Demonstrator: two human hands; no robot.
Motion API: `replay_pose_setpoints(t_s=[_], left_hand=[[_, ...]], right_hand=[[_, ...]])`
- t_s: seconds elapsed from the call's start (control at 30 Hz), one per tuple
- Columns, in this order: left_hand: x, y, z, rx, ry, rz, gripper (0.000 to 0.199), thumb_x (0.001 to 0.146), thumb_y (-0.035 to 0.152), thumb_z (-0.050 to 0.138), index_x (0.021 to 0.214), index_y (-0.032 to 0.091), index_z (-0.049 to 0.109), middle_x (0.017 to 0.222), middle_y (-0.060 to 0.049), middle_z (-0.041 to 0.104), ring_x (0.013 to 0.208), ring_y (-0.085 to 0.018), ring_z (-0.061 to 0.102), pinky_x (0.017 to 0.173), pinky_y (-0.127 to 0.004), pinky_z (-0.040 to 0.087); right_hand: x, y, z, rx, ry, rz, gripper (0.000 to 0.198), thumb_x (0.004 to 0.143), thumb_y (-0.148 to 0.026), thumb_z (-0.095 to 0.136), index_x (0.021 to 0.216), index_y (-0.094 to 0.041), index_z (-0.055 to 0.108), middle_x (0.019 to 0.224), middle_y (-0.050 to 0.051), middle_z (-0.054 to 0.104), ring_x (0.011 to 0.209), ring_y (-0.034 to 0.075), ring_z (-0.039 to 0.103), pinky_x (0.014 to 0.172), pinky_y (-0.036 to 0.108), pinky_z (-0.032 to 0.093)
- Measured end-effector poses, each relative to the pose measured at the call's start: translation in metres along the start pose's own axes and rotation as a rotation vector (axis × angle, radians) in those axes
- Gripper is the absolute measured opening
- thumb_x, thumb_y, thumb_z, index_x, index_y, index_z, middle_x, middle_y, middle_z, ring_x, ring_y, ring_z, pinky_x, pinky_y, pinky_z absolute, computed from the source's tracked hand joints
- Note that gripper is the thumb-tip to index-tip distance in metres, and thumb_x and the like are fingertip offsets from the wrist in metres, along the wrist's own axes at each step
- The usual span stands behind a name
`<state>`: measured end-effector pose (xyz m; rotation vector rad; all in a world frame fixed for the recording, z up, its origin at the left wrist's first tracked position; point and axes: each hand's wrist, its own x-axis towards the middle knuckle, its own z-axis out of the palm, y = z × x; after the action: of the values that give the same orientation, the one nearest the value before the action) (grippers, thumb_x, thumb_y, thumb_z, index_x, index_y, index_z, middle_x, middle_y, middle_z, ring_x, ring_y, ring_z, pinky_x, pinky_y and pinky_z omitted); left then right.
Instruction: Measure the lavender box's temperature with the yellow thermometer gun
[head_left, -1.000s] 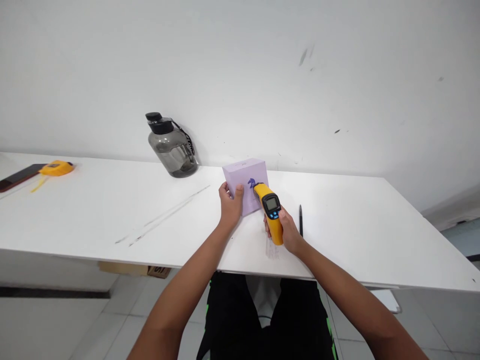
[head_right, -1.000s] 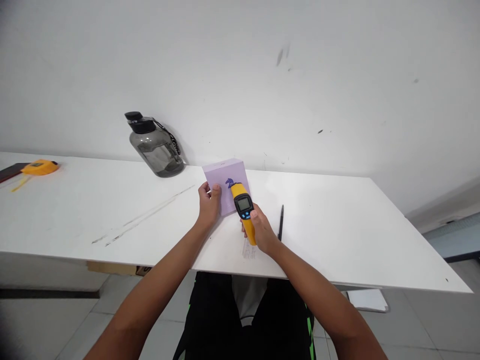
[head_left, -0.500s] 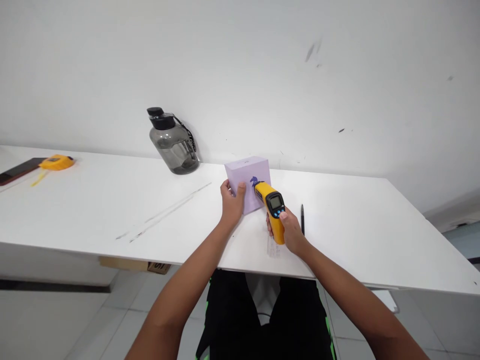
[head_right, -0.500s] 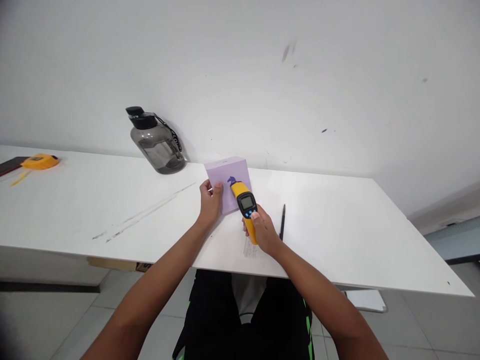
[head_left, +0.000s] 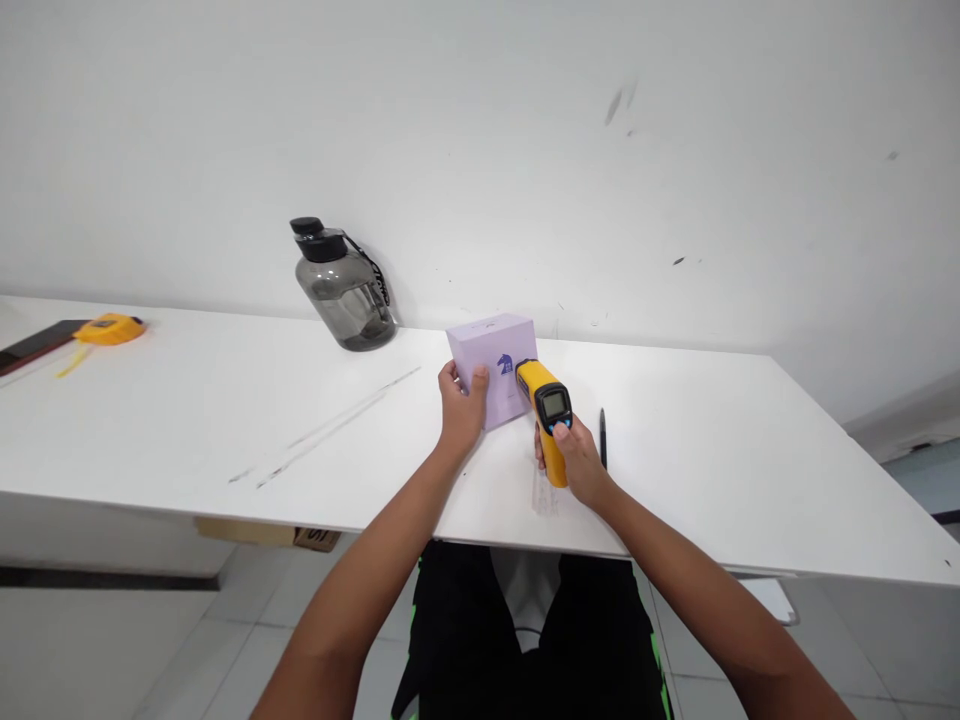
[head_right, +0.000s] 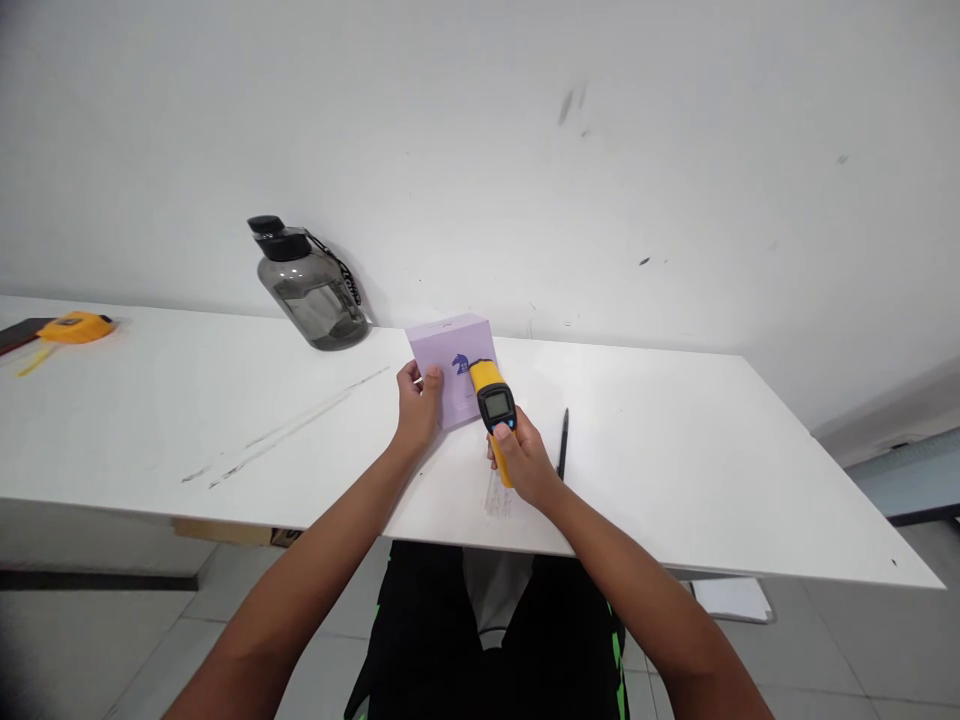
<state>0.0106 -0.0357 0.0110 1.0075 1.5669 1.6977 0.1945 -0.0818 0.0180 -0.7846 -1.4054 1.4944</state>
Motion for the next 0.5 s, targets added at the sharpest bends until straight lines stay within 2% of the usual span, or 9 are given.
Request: replay_pose_setpoints(t_s=[0.5], left_hand=[[0.0004,0.0006,-0.0009,0.022,-0.013,-0.004,0.078,0.078,0.072,0.058,0.132,0.019,0.038,0.144,-0.016,0.044,0.124,-0.029,0.051,0.103,-0.044,0.044]], right_hand=[[0.0014,0.0010,-0.0008,0.071,0.083,0.053,0.046,0.086,-0.065,0.056,0.097,-0.020,0.054,0.082,0.001,0.057,0.063,0.012,0.054,0.055,0.026,0.047]])
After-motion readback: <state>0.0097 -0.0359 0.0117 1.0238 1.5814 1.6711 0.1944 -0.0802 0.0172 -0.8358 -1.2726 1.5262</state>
